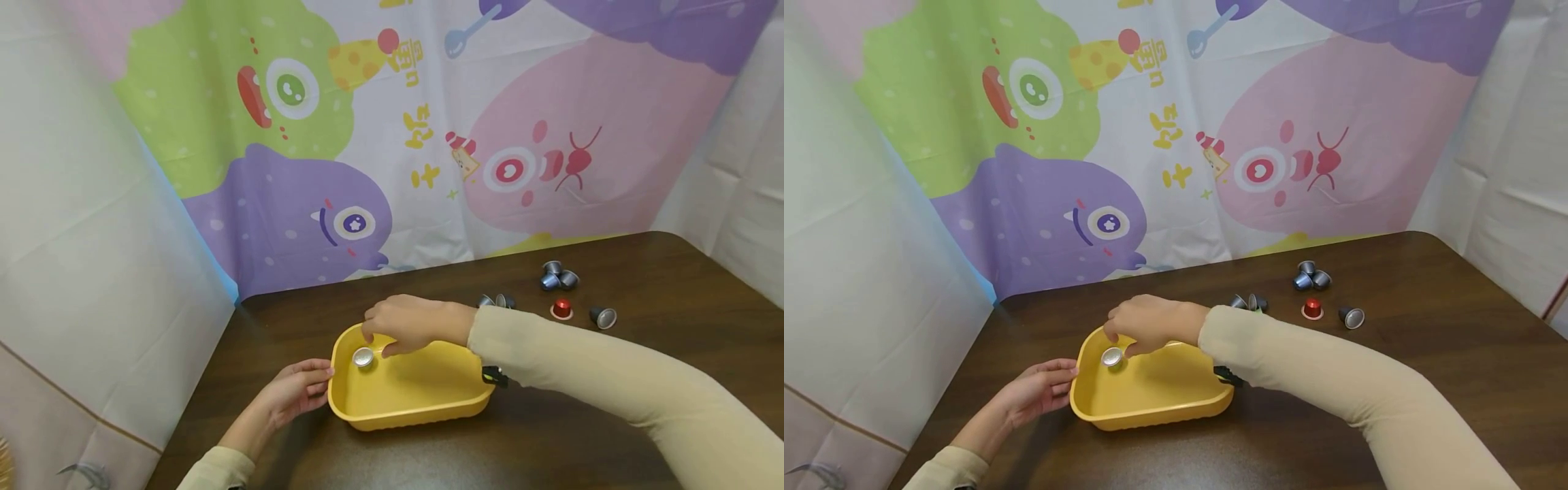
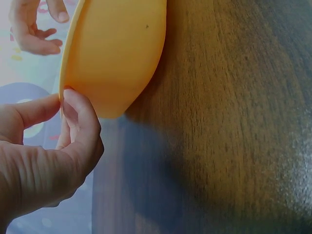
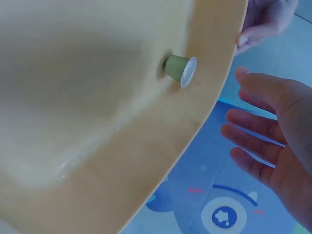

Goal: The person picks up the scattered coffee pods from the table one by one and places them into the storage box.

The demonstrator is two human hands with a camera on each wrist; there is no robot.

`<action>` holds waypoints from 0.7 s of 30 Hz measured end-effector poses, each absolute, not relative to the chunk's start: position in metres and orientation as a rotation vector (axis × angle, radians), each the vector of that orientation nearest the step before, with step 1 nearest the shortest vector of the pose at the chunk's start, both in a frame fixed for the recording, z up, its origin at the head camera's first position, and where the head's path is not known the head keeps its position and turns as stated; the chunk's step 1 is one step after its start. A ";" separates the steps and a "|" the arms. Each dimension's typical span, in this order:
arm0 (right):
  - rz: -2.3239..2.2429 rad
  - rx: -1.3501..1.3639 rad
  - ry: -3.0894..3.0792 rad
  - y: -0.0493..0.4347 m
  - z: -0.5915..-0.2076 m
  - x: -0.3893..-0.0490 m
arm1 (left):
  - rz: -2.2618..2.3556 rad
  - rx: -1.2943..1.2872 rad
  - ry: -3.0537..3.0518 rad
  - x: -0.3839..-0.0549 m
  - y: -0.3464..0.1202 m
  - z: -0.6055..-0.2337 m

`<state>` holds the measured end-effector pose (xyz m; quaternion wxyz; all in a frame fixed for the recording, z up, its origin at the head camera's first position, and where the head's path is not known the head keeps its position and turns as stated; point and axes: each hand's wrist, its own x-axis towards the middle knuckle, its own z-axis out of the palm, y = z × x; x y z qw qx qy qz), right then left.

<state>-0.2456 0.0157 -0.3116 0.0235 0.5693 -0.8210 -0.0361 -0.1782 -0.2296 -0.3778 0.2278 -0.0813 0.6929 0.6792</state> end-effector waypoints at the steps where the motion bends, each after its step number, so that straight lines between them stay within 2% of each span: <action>1: -0.091 1.754 -2.542 0.019 -0.311 -0.245 | 1.874 -0.224 1.906 -0.178 -0.229 -0.378; 21: 0.041 1.507 -2.325 0.073 -0.317 -0.232 | 1.860 -0.239 1.930 -0.179 -0.228 -0.379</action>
